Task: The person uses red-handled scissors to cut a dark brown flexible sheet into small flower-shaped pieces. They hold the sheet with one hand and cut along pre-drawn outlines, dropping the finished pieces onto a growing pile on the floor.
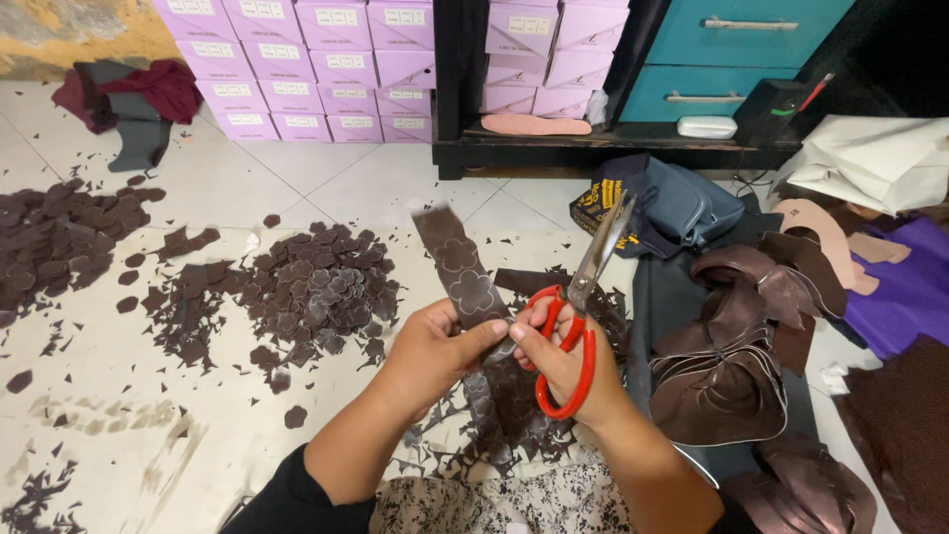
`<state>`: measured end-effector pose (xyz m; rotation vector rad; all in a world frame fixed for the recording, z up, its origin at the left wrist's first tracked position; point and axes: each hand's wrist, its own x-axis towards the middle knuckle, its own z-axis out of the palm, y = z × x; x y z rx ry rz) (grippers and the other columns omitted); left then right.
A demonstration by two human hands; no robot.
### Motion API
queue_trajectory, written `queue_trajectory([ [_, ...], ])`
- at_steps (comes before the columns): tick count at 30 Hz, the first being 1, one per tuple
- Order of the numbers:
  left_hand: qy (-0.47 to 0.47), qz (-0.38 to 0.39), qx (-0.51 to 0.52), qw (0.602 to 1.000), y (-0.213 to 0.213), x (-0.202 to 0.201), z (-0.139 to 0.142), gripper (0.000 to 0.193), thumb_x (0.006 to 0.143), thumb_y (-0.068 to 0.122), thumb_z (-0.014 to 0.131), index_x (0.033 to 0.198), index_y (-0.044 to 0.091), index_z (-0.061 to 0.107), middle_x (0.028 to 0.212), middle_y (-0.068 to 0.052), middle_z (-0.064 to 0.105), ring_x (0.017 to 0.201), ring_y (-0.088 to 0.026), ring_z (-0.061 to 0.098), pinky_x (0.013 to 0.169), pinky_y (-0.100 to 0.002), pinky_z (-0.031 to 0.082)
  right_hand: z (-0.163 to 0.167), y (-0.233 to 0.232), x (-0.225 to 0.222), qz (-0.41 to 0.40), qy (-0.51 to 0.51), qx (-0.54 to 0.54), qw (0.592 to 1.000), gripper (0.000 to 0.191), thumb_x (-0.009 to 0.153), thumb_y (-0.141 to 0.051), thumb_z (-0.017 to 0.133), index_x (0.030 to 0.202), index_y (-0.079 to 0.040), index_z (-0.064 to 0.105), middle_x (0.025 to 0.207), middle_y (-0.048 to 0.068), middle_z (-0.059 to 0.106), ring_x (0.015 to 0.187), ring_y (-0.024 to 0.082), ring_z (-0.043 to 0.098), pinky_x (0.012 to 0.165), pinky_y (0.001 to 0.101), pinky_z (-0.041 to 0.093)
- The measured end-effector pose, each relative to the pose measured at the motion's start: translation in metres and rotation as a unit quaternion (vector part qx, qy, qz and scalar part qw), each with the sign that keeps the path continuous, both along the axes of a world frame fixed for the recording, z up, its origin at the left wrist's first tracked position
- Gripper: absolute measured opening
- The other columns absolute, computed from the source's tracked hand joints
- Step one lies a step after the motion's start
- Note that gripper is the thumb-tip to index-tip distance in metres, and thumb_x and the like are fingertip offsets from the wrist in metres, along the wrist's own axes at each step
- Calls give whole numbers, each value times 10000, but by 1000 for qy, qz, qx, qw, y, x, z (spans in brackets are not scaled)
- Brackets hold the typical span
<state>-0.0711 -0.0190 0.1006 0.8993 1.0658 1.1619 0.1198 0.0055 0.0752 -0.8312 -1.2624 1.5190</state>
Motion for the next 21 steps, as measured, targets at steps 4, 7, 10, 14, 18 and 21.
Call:
queue_trajectory([
  [4, -7, 67, 36, 997, 1, -1, 3, 149, 897, 144, 733, 1013, 53, 710, 848, -25, 742, 676, -88, 648, 573, -244, 516, 3, -1, 2, 27, 54, -6, 998, 153, 880, -68, 645, 980, -91, 531, 956, 62, 679, 719, 126, 605, 652, 293, 506],
  [7, -73, 113, 78, 988, 3, -2, 7, 171, 867, 102, 735, 1027, 67, 683, 902, -9, 742, 774, -84, 685, 663, -256, 583, 3, -5, 3, 16, -72, -9, 997, 174, 894, -100, 699, 989, -80, 554, 885, 36, 617, 727, 119, 589, 667, 289, 498],
  [10, -100, 148, 75, 981, 4, -1, 11, 177, 862, 73, 748, 1022, 68, 672, 923, -7, 734, 809, -91, 679, 701, -264, 590, 2, -10, -2, 29, -164, 60, 984, 215, 896, -135, 746, 1014, -67, 580, 878, 25, 579, 766, 98, 528, 693, 272, 455],
  [14, -92, 176, 40, 979, 7, 3, 14, 157, 861, 71, 756, 989, 68, 666, 921, -16, 738, 798, -93, 675, 699, -267, 555, 4, -12, -9, 78, -207, 57, 974, 250, 857, -175, 753, 1034, -76, 608, 882, 12, 615, 815, 86, 592, 747, 256, 513],
  [18, -124, 185, 57, 973, 6, 8, 15, 146, 870, 64, 753, 976, 51, 653, 903, -44, 729, 776, -104, 671, 704, -274, 545, 9, -17, -10, 99, -243, 39, 964, 241, 874, -211, 725, 1026, -59, 616, 859, 30, 604, 770, 118, 579, 703, 275, 507],
  [21, -126, 194, 68, 970, 4, 10, 18, 143, 870, 56, 745, 974, 50, 646, 905, -48, 729, 776, -101, 675, 716, -273, 556, 13, -19, -13, 118, -209, 7, 971, 227, 892, -233, 675, 1026, -60, 617, 880, 19, 604, 782, 117, 586, 703, 285, 532],
])
